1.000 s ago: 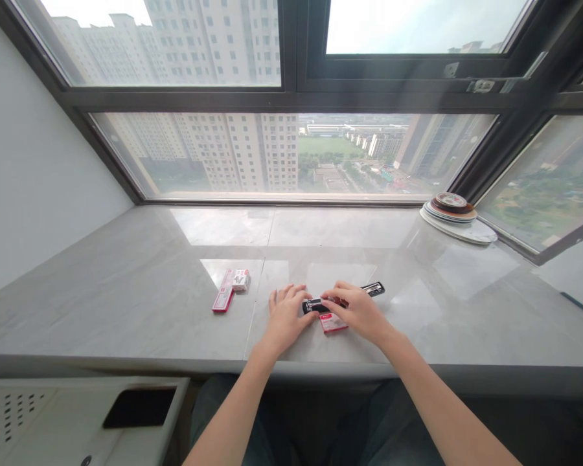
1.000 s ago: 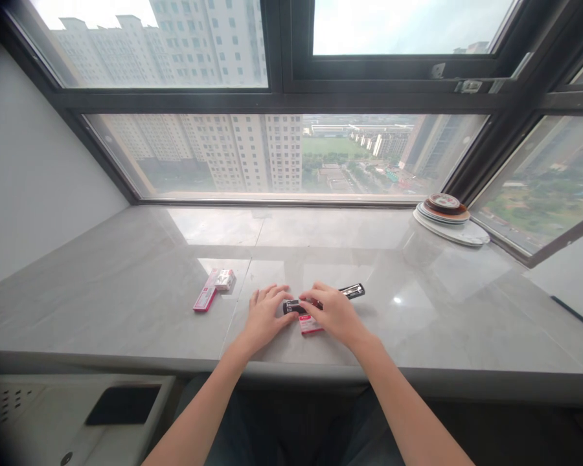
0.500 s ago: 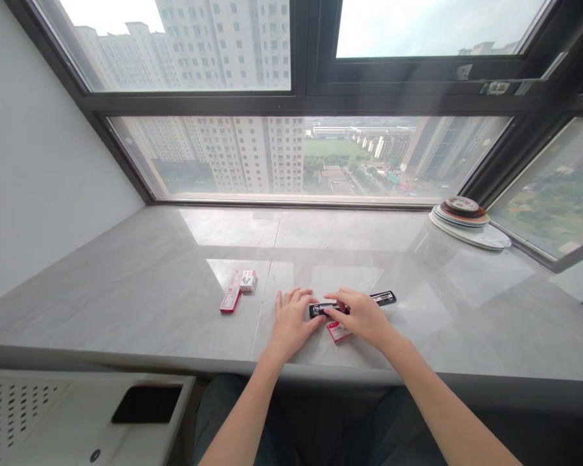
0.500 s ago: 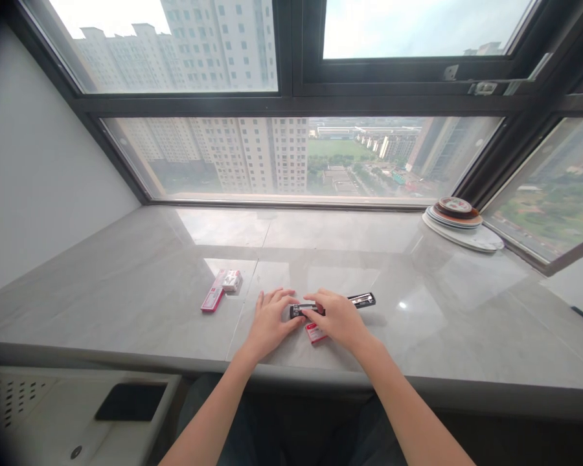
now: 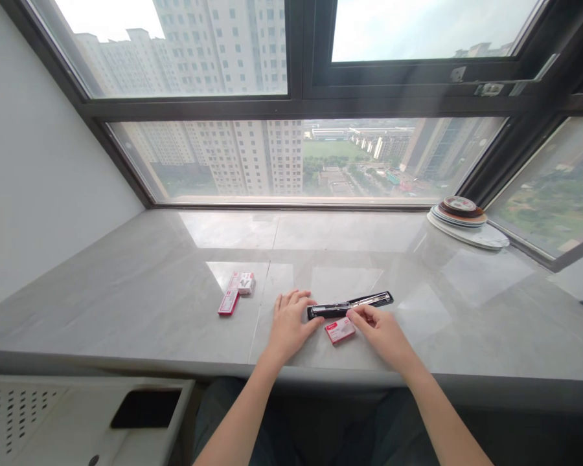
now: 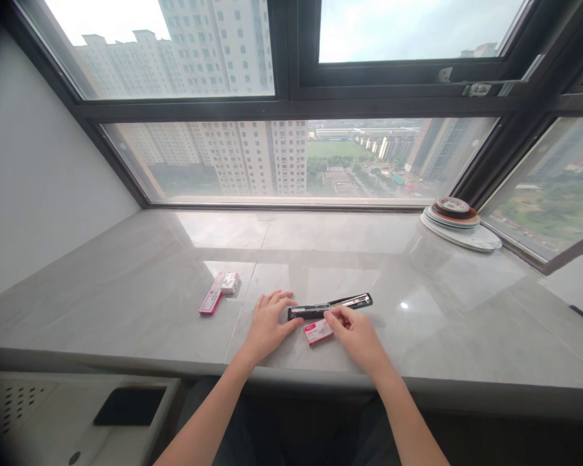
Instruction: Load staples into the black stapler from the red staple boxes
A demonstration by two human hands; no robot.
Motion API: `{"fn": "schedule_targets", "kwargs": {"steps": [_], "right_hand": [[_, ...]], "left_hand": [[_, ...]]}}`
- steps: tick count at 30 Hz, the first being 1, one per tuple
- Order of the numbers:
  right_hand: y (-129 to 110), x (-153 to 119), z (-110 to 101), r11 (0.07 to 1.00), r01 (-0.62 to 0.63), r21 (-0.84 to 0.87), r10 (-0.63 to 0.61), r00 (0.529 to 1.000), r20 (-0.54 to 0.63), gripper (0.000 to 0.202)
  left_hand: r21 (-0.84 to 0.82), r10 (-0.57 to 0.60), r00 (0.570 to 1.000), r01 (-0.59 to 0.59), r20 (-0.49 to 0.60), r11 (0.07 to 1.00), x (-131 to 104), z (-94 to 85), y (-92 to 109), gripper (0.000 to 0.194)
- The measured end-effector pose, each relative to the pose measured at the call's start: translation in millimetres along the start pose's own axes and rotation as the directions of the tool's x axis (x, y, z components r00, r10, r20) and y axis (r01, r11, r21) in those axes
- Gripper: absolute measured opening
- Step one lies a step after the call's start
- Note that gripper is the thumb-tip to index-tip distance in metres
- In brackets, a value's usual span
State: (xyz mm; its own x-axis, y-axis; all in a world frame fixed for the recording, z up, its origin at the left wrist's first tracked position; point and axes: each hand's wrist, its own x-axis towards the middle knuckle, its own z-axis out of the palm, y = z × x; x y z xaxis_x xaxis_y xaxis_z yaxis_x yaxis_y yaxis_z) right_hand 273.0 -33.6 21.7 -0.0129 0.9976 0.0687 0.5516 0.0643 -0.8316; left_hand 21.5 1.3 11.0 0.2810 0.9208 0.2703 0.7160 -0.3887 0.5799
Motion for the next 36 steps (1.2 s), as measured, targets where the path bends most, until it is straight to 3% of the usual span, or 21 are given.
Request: {"fn": "schedule_targets", "kwargs": {"steps": [4, 6, 9, 11, 15, 18, 21, 25, 28, 31, 33, 36], "right_hand": [[42.7, 0.3, -34.6, 0.975, -0.220, 0.033, 0.222, 0.961, -0.166, 0.051], [46.5, 8.8, -43.7, 0.965, -0.227, 0.132, 0.246, 0.958, -0.146, 0.060], [27.9, 29.3, -42.5, 0.950, -0.127, 0.285, 0.142, 0.989, -0.033, 0.065], [7.6, 43.1, -35.6, 0.958, -0.019, 0.286, 0.015, 1.000, 0.014, 0.062], [-25.3, 59.6, -18.9, 0.977, 0.187, 0.102, -0.202, 0.966, 0.162, 0.045], [-35.9, 60.7, -7.6, 0.964, 0.266, -0.031, -0.250, 0.936, 0.247, 0.031], [-37.7, 57.4, 1.0, 0.946, 0.295, -0.135, -0.256, 0.934, 0.249, 0.023], [-28.5, 58.4, 3.3, 0.928, 0.288, -0.234, -0.258, 0.954, 0.151, 0.021], [-13.0, 64.2, -1.3, 0.952, 0.183, -0.245, -0.181, 0.983, 0.030, 0.028], [3.8, 65.9, -5.9, 0.983, 0.087, -0.163, -0.093, 0.995, -0.029, 0.035], [11.9, 61.3, -7.9, 0.994, 0.041, -0.105, -0.047, 0.997, -0.055, 0.043], [15.8, 46.8, -7.4, 1.000, -0.003, -0.008, 0.002, 0.998, -0.059, 0.053]], "left_hand": [[-0.015, -0.001, 1.000, 0.001, 0.000, 1.000, 3.5, 1.3, -2.0, 0.025], [-0.011, -0.008, 1.000, 0.008, 0.004, 1.000, 4.7, 1.6, -2.2, 0.025], [-0.003, -0.011, 1.000, 0.011, 0.003, 1.000, 4.5, 1.4, -1.3, 0.026], [0.000, -0.006, 1.000, 0.006, 0.000, 1.000, 3.5, 1.1, -0.2, 0.027], [0.013, -0.016, 1.000, 0.016, -0.002, 1.000, 3.4, 1.4, 1.4, 0.028], [0.018, -0.011, 1.000, 0.011, -0.003, 1.000, 4.9, 1.9, 1.7, 0.027], [0.016, 0.006, 1.000, -0.006, -0.014, 1.000, 4.6, -0.2, 3.1, 0.025], [0.006, -0.023, 0.994, 0.024, -0.108, 1.000, -2.9, -7.3, 19.2, 0.024], [-0.021, 0.161, 0.987, -0.160, 0.026, 0.987, -9.5, -9.8, 45.1, 0.049], [-0.115, 0.410, 0.878, -0.394, 0.248, 0.912, -10.5, -8.4, 65.7, 0.072], [-0.136, 0.430, 0.853, -0.408, 0.294, 0.903, -7.6, -9.4, 65.7, 0.074], [-0.111, 0.296, 0.916, -0.276, 0.272, 0.955, -2.9, -18.0, 44.9, 0.067]]}}
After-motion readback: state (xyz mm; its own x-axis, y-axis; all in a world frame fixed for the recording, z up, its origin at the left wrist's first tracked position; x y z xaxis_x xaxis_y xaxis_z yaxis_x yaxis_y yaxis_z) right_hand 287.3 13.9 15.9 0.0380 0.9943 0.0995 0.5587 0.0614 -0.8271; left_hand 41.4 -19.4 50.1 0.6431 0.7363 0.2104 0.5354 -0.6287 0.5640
